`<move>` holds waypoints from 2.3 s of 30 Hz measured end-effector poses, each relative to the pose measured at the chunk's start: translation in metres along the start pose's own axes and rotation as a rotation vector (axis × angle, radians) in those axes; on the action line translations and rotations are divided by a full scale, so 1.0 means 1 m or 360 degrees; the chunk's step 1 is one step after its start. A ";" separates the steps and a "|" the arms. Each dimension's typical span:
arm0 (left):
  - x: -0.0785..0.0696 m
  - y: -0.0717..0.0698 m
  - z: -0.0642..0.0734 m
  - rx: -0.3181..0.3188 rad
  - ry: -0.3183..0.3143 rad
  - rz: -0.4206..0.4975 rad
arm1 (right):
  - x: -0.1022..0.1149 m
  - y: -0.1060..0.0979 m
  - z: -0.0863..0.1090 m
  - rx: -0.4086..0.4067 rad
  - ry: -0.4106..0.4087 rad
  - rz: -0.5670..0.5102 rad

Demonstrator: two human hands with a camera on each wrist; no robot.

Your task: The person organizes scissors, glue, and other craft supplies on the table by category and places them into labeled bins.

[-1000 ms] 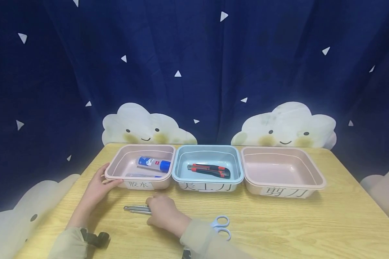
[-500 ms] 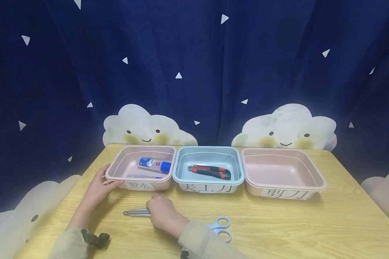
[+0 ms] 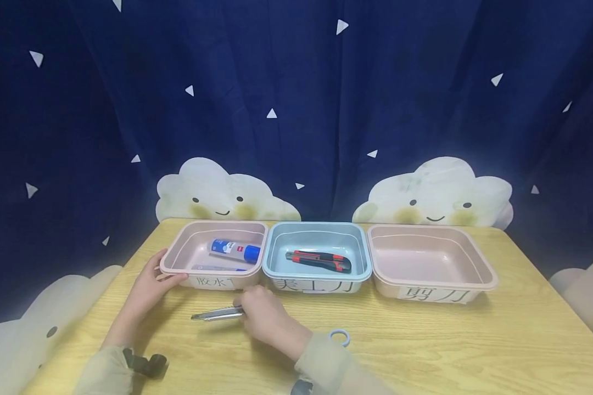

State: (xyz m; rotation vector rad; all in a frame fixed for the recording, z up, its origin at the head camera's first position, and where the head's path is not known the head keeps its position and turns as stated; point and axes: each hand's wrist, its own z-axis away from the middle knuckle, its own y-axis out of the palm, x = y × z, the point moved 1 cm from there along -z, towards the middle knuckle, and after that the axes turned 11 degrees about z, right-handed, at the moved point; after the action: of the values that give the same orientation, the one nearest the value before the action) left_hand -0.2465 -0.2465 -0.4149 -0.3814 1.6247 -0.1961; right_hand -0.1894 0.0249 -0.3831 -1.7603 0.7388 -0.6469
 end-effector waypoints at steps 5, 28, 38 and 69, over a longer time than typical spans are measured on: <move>0.002 0.000 0.000 0.0007 0.0020 0.0023 | -0.012 -0.013 0.006 -0.0067 -0.0031 -0.0033; 0.001 0.000 -0.001 0.0018 0.0011 0.0007 | -0.094 -0.052 0.028 -0.0259 0.0235 0.0061; 0.000 -0.001 0.000 0.0022 0.0008 0.0004 | -0.124 -0.051 0.032 -0.0202 0.0394 0.0016; 0.001 -0.002 0.000 0.0023 -0.0026 -0.0014 | -0.183 -0.019 0.013 0.0139 0.0459 -0.0097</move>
State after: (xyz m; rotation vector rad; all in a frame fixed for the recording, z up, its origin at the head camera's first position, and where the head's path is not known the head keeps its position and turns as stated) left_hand -0.2462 -0.2483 -0.4153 -0.3782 1.6051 -0.2108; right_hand -0.2976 0.1737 -0.3813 -1.6327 0.8409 -0.9745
